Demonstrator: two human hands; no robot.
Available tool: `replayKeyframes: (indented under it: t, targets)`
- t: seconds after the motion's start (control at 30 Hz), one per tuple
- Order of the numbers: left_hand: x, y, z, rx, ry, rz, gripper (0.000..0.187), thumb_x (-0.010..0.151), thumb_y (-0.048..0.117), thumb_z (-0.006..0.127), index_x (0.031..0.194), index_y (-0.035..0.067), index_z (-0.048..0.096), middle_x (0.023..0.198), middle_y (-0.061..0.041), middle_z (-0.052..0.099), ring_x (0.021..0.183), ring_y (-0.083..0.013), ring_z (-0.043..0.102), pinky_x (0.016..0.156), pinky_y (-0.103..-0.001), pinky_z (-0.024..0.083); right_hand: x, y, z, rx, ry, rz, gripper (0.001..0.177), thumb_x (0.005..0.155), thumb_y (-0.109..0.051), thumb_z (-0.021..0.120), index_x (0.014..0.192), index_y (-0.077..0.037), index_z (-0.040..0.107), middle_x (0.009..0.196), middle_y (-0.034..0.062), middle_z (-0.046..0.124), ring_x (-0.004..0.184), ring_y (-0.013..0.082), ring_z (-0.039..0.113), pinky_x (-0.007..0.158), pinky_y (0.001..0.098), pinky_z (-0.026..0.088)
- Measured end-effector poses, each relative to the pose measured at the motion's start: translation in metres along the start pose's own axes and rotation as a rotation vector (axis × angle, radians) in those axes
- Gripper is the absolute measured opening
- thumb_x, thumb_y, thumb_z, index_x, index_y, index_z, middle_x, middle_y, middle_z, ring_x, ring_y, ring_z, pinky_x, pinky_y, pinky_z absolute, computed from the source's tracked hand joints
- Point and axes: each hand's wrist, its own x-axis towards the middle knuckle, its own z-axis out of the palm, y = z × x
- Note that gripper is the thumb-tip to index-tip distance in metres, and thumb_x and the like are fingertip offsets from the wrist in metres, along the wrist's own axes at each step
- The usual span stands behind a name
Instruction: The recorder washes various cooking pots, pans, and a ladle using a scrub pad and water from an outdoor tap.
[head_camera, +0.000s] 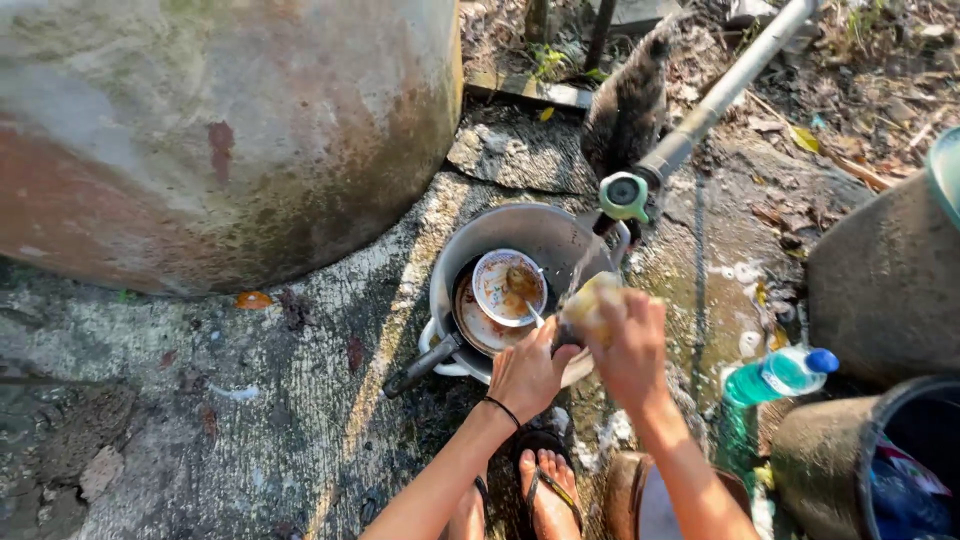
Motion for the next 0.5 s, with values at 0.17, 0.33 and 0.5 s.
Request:
replayKeyframes:
  t: [0.17,0.33,0.5]
  targets:
    - [-0.009,-0.038,0.019,0.077,-0.003,0.075,0.033,0.098,0.032,0.058,0.113,0.004,0.063,0.104,-0.02,0.07,0.086,-0.0441,0.069,0.073,-0.055,0.055,0.006,-0.037,-0.004,0.044,0.001,-0.296,0.044,0.073,-0.02,0.081,0.114,-0.009,0.068,0.106,0.0172,0.061,0.094,0.0359,0.057,0.078,0.0453,0.052]
    - [-0.015,-0.038,0.021,-0.103,0.078,0.059,0.038,0.098,0.032,0.057,0.119,0.001,0.062,0.091,-0.021,0.068,0.084,-0.0445,0.068,0.07,-0.053,0.053,-0.002,-0.025,0.018,0.072,0.101,-0.052,0.032,0.084,-0.014,0.078,0.114,-0.009,0.066,0.107,0.0111,0.062,0.094,0.0316,0.061,0.083,0.0452,0.052]
    - [-0.008,-0.071,0.051,-0.432,0.082,-0.103,0.037,0.104,0.036,0.051,0.108,0.0,0.06,0.072,-0.014,0.061,0.07,-0.0308,0.064,0.059,-0.042,0.05,-0.019,-0.064,0.019,0.274,0.154,0.146,0.029,0.089,-0.013,0.077,0.115,-0.003,0.067,0.102,0.0139,0.059,0.091,0.033,0.061,0.078,0.0441,0.05]
